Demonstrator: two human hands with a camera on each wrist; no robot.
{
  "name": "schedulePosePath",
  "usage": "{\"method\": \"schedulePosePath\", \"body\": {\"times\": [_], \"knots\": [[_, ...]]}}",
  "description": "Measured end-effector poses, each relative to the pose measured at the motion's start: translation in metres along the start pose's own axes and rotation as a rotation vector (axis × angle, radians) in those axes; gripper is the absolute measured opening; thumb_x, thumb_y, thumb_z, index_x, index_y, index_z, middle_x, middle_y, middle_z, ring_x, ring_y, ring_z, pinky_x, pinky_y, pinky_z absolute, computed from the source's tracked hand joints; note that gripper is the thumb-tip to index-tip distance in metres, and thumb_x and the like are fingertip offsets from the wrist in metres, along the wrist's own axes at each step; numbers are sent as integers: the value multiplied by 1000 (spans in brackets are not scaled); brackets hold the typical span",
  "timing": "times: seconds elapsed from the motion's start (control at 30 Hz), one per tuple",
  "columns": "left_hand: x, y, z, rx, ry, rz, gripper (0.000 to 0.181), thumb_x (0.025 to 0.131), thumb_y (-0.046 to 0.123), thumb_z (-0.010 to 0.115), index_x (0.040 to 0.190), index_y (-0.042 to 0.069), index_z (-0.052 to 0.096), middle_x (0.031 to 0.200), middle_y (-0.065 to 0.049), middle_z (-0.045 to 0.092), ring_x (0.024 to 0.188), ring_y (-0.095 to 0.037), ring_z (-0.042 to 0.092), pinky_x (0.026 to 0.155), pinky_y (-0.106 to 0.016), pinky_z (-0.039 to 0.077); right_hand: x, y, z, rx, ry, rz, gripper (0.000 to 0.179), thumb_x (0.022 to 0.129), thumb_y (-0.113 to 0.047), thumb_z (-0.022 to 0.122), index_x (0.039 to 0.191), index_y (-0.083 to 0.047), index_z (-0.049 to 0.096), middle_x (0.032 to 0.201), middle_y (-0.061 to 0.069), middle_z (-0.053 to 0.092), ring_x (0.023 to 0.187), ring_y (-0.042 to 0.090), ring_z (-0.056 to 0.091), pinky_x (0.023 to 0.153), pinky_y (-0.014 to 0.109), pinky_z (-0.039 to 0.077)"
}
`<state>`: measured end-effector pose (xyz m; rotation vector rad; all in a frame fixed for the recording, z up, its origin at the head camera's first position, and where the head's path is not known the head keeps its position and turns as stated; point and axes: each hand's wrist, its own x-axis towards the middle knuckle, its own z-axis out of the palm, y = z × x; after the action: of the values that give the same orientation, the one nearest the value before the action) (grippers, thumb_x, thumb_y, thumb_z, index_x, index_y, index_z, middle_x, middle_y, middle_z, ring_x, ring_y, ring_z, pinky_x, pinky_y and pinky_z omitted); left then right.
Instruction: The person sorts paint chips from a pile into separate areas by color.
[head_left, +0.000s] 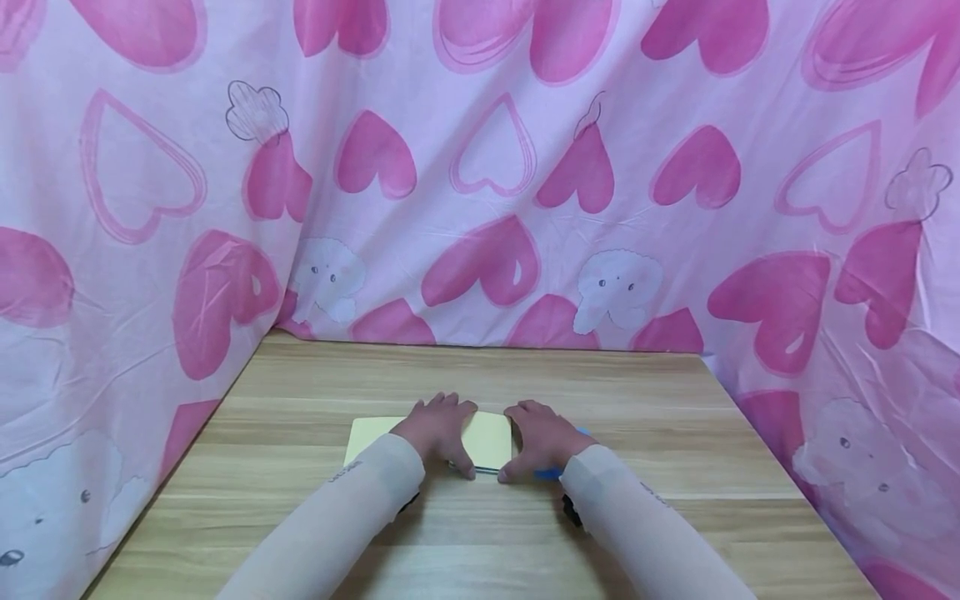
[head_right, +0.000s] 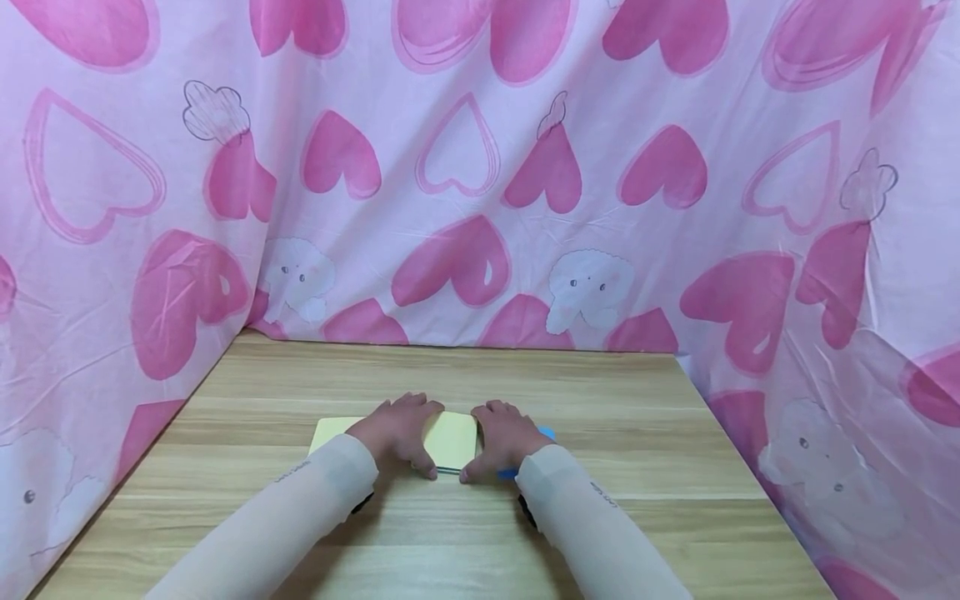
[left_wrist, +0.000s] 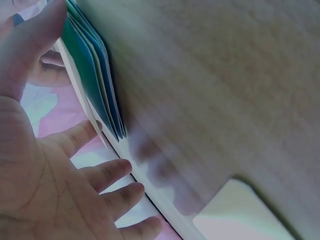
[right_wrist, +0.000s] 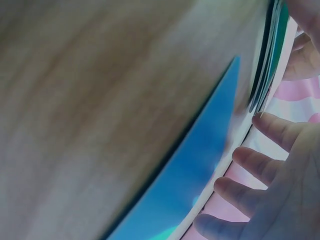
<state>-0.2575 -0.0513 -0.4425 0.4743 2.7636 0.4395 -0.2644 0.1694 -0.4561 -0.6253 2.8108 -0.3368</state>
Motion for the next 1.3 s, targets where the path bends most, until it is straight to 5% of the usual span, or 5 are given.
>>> {"method": "schedulePosePath", "body": {"times": [0.37,0.6,1.3], "knots": [[-5,-2,-8,0,-9,-29,111,49,52,91,145,22,43,151,-12,37,142,-37,25,112,-62,16,2,-10,-8,15,-14,29,107,50,-71,82,139,-22,47,138,2,46,116,23,47,92,52,47],[-6,-7,-12,14,-7,-26,109,49,53,91,143,22,45,148,-12,40,141,-37,27,112,-63,16,9,-16,-8,-20,-50,71,113,51,-75,79,145,-25,41,148,4,38,131,27,39,99,56,43],[-17,-29,-17,-35,6,-106,110,46,50,93,142,23,46,149,-11,39,141,-36,26,113,-63,13,27,-38,-4,-31,-49,7,110,51,-72,81,142,-22,44,143,2,42,125,24,43,99,49,45]]}}
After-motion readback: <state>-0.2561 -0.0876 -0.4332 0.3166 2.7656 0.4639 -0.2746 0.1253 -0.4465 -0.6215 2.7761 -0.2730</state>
